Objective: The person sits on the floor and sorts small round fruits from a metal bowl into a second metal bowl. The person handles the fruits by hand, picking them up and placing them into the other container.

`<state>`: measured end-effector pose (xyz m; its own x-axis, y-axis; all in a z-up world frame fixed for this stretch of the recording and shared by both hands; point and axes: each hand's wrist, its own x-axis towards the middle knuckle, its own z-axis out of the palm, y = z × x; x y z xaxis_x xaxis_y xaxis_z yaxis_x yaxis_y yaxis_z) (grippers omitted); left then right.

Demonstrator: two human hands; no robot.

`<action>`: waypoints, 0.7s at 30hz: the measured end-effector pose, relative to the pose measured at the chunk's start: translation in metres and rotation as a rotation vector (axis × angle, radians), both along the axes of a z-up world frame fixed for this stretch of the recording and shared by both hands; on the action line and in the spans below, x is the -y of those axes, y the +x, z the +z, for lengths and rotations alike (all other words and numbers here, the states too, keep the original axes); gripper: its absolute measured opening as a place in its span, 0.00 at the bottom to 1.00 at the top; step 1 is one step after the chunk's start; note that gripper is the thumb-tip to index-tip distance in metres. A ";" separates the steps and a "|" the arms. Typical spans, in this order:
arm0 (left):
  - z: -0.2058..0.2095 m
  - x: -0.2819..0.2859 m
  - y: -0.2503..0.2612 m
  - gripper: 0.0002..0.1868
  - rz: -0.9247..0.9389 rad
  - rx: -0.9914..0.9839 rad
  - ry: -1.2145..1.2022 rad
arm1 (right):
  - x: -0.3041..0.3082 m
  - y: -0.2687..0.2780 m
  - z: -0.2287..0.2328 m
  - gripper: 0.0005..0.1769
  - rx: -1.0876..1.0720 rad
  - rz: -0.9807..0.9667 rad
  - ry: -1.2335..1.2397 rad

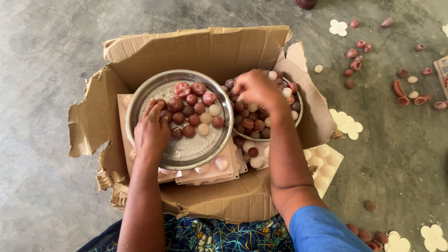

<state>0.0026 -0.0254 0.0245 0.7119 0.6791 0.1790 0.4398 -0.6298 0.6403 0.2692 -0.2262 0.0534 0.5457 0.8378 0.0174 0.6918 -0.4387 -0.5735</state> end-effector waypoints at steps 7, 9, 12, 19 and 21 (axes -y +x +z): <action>0.004 0.002 0.001 0.22 -0.004 -0.015 0.011 | 0.011 0.053 -0.041 0.12 0.151 -0.395 -0.132; 0.003 0.001 0.000 0.21 -0.001 -0.010 0.019 | 0.002 0.050 -0.053 0.14 0.022 -0.421 -0.219; 0.001 0.000 0.001 0.21 -0.001 -0.030 0.017 | -0.004 0.049 -0.069 0.13 0.165 -0.326 -0.150; -0.008 -0.004 0.003 0.19 0.011 -0.038 0.033 | -0.005 0.039 -0.045 0.10 0.273 -0.300 -0.194; -0.011 -0.004 0.003 0.19 0.010 -0.035 0.031 | 0.001 0.022 -0.016 0.10 0.051 -0.229 0.001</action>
<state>0.0056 -0.0212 0.0137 0.7114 0.6807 0.1747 0.4682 -0.6445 0.6045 0.2909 -0.2272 0.0375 0.7201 0.6920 0.0510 0.6025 -0.5871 -0.5407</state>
